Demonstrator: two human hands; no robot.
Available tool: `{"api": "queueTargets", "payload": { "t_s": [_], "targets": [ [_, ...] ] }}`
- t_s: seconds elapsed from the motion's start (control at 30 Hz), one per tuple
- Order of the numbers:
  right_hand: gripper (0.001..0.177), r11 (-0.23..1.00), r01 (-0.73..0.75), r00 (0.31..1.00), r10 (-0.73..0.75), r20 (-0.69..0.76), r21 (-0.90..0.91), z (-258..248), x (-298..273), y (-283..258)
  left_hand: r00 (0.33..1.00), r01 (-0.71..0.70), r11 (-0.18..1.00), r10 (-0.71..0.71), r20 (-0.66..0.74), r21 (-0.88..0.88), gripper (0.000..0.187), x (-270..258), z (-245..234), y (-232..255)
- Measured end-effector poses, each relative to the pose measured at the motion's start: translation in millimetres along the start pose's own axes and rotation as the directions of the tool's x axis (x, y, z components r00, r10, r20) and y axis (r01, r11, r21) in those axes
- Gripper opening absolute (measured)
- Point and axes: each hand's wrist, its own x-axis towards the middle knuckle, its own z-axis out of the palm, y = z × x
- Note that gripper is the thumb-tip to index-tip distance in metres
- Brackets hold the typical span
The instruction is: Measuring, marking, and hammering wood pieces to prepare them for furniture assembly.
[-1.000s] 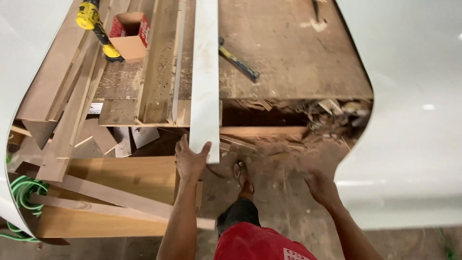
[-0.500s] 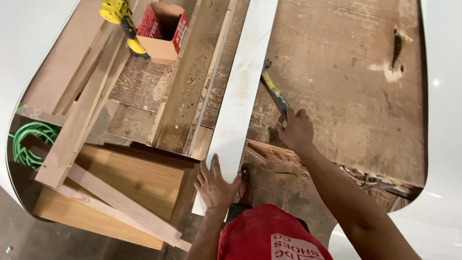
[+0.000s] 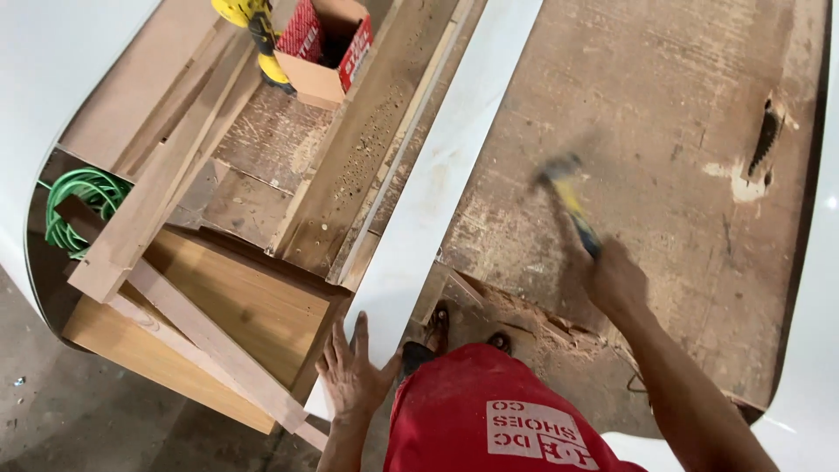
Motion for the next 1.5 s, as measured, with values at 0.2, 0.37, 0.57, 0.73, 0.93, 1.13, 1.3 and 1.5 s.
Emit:
{"api": "queueTargets", "payload": {
  "t_s": [0.2,0.37,0.57,0.73,0.93,1.13,1.3,1.5],
  "targets": [
    [0.049,0.979,-0.199,0.978,0.201,-0.057,0.033,25.5,-34.7,127.4,0.967,-0.119,0.993,0.116,-0.226,0.002,0.116,39.0,-10.3,1.7],
    [0.053,0.973,-0.228,0.961,0.219,-0.168,-0.031,54.9,-36.1,195.4,0.936,-0.211,0.962,0.147,-0.32,-0.174,0.081,183.8,-53.4,41.7],
    [0.063,0.954,-0.288,0.954,0.28,-0.108,-0.077,42.0,-31.8,206.9,0.979,-0.104,0.988,0.122,0.166,-0.11,0.081,292.9,-46.7,66.4],
    [0.06,0.972,-0.21,0.974,0.199,-0.111,-0.102,45.1,-30.0,213.9,0.955,0.061,0.892,0.079,0.287,-0.448,0.061,258.4,-89.7,94.3],
    [0.064,0.99,-0.127,0.99,0.122,-0.076,-0.066,49.7,-19.6,234.3,0.928,0.119,0.867,0.076,0.365,-0.483,0.065,211.4,-84.8,127.4],
    [0.06,0.99,-0.118,0.992,0.114,-0.058,-0.077,48.5,-16.0,241.6,0.934,-0.015,0.906,0.164,0.318,-0.424,0.068,202.0,-39.6,159.2],
    [0.062,0.986,-0.127,0.991,0.122,-0.045,-0.109,35.5,5.1,241.6,0.96,-0.159,0.858,0.25,0.127,-0.488,0.057,210.0,-17.8,177.0],
    [0.066,0.989,-0.087,0.996,0.085,-0.02,-0.12,6.5,21.2,219.4,0.964,-0.135,0.882,0.223,0.147,-0.452,0.055,204.9,-38.5,189.2]
  ]
}}
